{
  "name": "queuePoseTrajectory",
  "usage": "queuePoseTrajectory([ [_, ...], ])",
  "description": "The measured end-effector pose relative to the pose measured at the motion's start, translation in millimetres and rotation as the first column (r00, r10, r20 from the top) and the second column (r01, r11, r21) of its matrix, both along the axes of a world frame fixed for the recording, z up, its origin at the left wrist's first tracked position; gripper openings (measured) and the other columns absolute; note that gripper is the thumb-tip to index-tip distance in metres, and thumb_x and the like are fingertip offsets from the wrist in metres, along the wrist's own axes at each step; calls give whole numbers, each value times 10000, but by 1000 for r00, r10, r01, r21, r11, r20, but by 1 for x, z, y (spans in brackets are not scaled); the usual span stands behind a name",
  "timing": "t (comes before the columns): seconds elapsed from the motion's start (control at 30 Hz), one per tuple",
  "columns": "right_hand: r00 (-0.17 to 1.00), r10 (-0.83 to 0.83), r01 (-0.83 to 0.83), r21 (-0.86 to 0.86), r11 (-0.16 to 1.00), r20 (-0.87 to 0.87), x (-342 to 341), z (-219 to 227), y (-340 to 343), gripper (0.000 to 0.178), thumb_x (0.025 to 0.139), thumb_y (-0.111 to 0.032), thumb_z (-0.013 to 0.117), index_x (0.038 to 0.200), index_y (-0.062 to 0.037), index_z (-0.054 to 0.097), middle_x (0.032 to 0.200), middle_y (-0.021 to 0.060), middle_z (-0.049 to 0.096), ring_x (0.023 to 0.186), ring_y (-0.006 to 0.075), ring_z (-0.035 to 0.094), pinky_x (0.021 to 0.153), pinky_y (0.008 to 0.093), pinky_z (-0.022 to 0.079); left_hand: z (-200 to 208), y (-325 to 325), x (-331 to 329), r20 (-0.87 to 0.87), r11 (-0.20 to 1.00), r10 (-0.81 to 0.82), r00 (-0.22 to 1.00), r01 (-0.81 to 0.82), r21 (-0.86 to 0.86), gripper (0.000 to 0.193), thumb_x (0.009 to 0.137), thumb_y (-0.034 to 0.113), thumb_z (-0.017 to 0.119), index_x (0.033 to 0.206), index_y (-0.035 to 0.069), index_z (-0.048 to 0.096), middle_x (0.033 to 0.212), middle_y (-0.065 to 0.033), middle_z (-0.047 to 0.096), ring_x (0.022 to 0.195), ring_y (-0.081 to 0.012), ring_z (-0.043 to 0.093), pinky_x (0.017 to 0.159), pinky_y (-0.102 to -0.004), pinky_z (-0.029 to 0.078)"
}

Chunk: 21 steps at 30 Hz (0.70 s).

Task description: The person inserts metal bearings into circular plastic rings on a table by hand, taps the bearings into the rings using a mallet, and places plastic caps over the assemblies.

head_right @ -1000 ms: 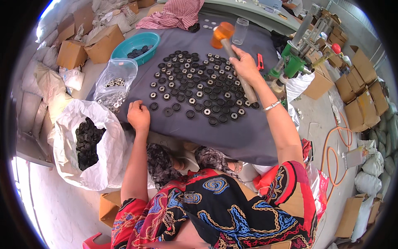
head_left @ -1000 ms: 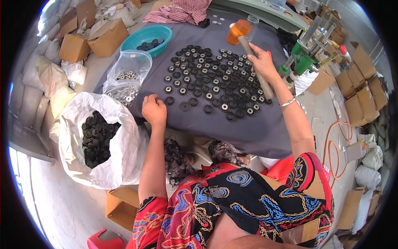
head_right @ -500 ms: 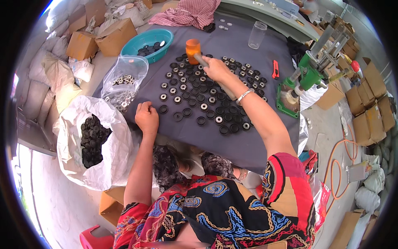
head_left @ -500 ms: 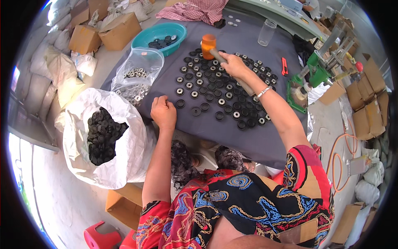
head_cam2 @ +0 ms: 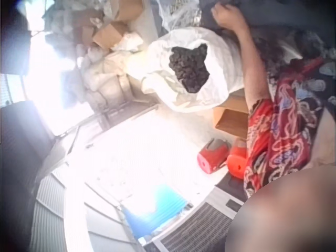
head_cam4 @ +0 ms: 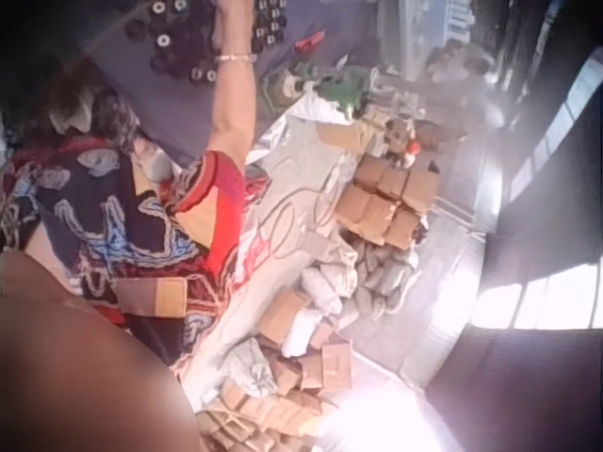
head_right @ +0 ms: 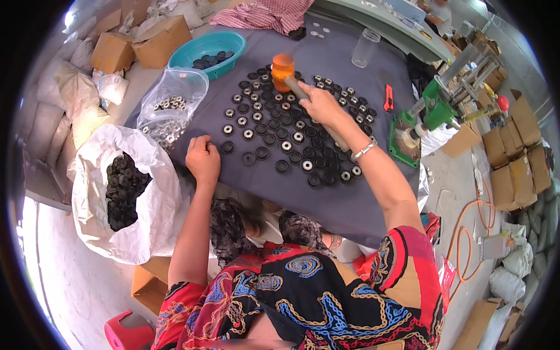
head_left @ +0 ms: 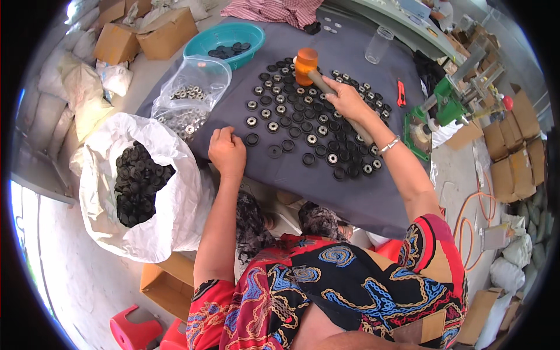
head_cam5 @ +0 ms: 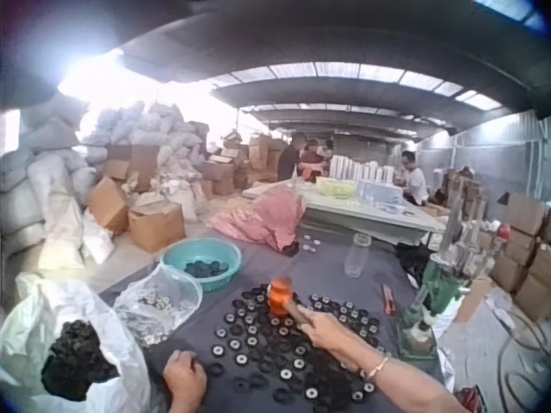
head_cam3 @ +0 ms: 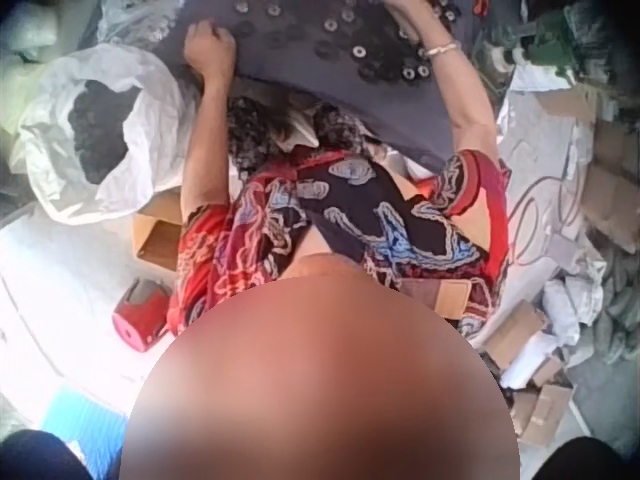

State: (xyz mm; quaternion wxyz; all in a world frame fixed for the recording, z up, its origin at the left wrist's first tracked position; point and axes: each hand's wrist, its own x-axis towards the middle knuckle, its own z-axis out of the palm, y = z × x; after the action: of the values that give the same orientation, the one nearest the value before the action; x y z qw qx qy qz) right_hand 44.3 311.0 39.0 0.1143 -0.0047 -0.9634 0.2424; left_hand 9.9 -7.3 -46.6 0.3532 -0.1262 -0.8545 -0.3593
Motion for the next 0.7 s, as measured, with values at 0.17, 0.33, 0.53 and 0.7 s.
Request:
queuePoseTrajectory([
  [0.17, 994, -32, 58, -247, 967, 109, 1, 10, 0, 567, 880, -95, 558, 1429, -126, 420, 780, 21, 587, 494, 79, 473, 500, 262, 458, -5, 0, 2, -3, 1000, -12, 1000, 12, 11, 131, 709, 17, 580, 819, 45, 645, 793, -108, 597, 754, -323, 591, 660, -430, 482],
  [0.33, 998, -47, 54, -306, 950, 32, 12, 35, -5, 565, 883, -99, 563, 1429, -129, 422, 823, 30, 605, 528, 82, 503, 517, 254, 462, -3, -1, 3, 3, 1000, 1, 1000, -1, -11, 121, 714, 16, 583, 817, 41, 642, 795, -109, 599, 749, -324, 592, 657, -429, 483],
  [0.53, 998, -8, 24, -238, 971, 69, -6, 8, 2, 551, 887, -81, 559, 1422, -114, 430, 893, 26, 619, 558, 71, 499, 517, 256, 460, -3, -4, -2, 6, 1000, 5, 1000, -5, 0, 119, 716, 14, 583, 815, 42, 642, 795, -111, 598, 747, -325, 592, 651, -431, 483],
  [0.7, 995, -95, 92, -351, 932, 9, 15, 30, 2, 544, 897, -85, 545, 1426, -127, 424, 835, 13, 601, 496, 59, 469, 481, 239, 442, -1, 0, 2, 4, 1000, -12, 1000, 12, -3, 126, 717, 13, 581, 822, 42, 643, 802, -113, 601, 759, -324, 594, 657, -427, 484],
])
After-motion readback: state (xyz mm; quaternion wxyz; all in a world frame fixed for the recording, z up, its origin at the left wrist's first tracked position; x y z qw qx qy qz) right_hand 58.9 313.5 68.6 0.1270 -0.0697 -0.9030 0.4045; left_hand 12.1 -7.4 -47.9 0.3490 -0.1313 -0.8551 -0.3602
